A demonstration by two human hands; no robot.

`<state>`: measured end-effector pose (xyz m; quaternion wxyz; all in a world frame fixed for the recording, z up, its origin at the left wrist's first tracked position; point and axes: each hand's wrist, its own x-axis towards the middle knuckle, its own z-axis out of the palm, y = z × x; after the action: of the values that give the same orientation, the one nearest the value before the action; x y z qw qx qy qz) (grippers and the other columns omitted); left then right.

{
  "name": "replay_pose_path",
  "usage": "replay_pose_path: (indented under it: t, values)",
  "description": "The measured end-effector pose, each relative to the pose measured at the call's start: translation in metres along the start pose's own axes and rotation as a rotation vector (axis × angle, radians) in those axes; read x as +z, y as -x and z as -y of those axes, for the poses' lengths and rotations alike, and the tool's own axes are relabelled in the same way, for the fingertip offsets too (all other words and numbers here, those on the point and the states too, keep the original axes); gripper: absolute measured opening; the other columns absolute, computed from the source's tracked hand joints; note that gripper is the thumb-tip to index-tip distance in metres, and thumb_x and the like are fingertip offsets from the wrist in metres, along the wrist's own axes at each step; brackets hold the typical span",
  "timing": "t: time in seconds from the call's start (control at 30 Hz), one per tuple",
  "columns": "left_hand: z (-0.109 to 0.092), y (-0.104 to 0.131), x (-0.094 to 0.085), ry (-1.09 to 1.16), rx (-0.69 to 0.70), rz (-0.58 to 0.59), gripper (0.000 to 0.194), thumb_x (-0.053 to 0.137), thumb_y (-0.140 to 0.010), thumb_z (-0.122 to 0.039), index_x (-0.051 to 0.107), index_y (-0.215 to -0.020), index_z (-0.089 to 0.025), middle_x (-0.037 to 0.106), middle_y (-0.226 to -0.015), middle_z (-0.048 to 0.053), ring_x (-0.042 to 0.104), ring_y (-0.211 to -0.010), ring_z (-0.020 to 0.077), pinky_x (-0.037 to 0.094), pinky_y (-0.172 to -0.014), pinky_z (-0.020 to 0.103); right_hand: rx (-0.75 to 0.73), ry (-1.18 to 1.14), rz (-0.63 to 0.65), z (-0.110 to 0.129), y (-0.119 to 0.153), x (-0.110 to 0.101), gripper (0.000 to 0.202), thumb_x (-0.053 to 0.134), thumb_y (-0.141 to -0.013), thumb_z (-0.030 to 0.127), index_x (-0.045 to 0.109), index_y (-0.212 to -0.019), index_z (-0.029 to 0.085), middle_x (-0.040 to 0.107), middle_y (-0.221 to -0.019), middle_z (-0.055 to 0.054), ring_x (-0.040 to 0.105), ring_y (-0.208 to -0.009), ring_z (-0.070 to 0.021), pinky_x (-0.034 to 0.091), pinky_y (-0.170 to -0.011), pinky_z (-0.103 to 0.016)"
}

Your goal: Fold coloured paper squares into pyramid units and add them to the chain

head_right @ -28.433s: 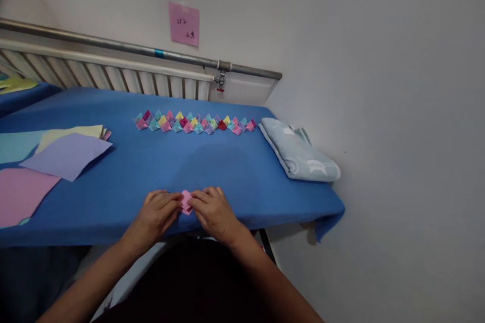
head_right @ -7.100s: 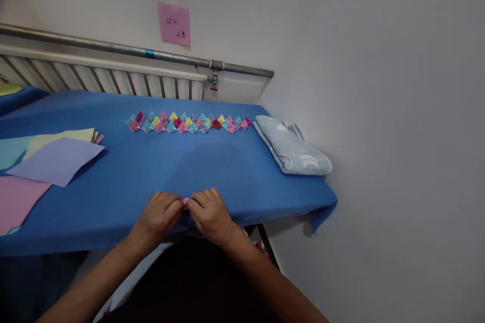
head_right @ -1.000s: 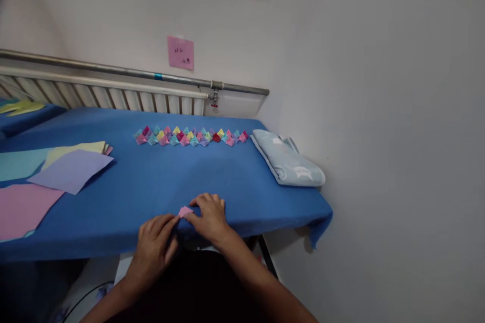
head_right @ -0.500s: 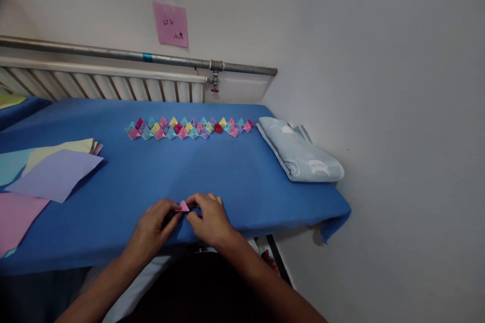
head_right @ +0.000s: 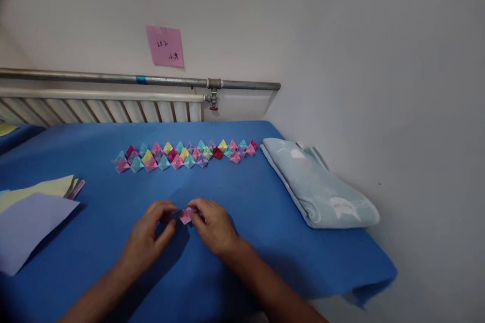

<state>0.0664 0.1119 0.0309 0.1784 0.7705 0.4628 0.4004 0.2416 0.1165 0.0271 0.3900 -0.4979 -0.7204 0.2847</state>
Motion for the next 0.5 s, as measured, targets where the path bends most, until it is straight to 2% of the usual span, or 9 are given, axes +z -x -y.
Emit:
replay_pose_path:
  t: [0.03,0.1,0.17,0.23,0.37,0.5]
  values:
    - [0.004,-0.014,-0.001,0.033,-0.060,-0.002,0.017,0.051,-0.083,-0.020,0.057,-0.100,-0.020,0.060,-0.093,0.004,0.060,-0.080,0.0164,0.052,-0.072,0.031,-0.037,0.020,0.014,-0.004,-0.008,-0.004,0.016,0.054,-0.085,0.016,0.064,-0.095,0.024,0.067,-0.086,0.000,0.061,-0.082,-0.0142,0.045,-0.078,-0.026]
    - [0.013,-0.040,0.000,0.107,-0.134,0.074,0.017,0.055,-0.082,-0.027,0.060,-0.097,-0.021,0.061,-0.093,0.004,0.060,-0.080,0.0167,0.051,-0.071,0.030,-0.088,0.031,0.036,-0.012,-0.025,-0.009,0.017,0.053,-0.085,0.014,0.064,-0.094,0.023,0.068,-0.087,0.000,0.061,-0.083,-0.0140,0.045,-0.080,-0.026]
    - [0.025,-0.060,0.006,0.179,-0.161,0.180,0.017,0.057,-0.081,-0.033,0.063,-0.091,-0.020,0.061,-0.086,0.003,0.059,-0.074,0.0158,0.049,-0.066,0.028,-0.114,0.034,0.025,-0.020,-0.041,-0.012,0.016,0.053,-0.086,0.014,0.064,-0.093,0.022,0.067,-0.087,0.000,0.062,-0.083,-0.0139,0.046,-0.079,-0.027]
    - [0.037,-0.073,0.015,0.218,-0.166,0.236,0.019,0.056,-0.083,-0.037,0.065,-0.085,-0.020,0.060,-0.080,0.002,0.057,-0.069,0.0145,0.047,-0.063,0.027,-0.140,0.040,0.011,-0.029,-0.054,-0.011,0.014,0.053,-0.088,0.016,0.064,-0.093,0.022,0.068,-0.086,-0.001,0.062,-0.083,-0.0140,0.046,-0.080,-0.027]
    - [0.055,-0.079,0.026,0.245,-0.175,0.185,0.021,0.053,-0.086,-0.035,0.065,-0.079,-0.020,0.061,-0.079,0.001,0.058,-0.074,0.0146,0.046,-0.068,0.027,-0.157,0.023,0.027,-0.043,-0.071,-0.003,0.014,0.053,-0.088,0.016,0.064,-0.092,0.022,0.068,-0.084,-0.001,0.062,-0.083,-0.0136,0.046,-0.079,-0.027]
    - [0.061,-0.077,0.024,0.249,-0.160,0.167,0.016,0.054,-0.086,-0.029,0.064,-0.077,-0.020,0.062,-0.082,0.001,0.060,-0.080,0.0145,0.047,-0.073,0.026,-0.131,-0.013,0.056,-0.044,-0.078,0.003,0.012,0.053,-0.089,0.017,0.064,-0.092,0.021,0.067,-0.084,-0.002,0.061,-0.081,-0.0133,0.047,-0.077,-0.025]
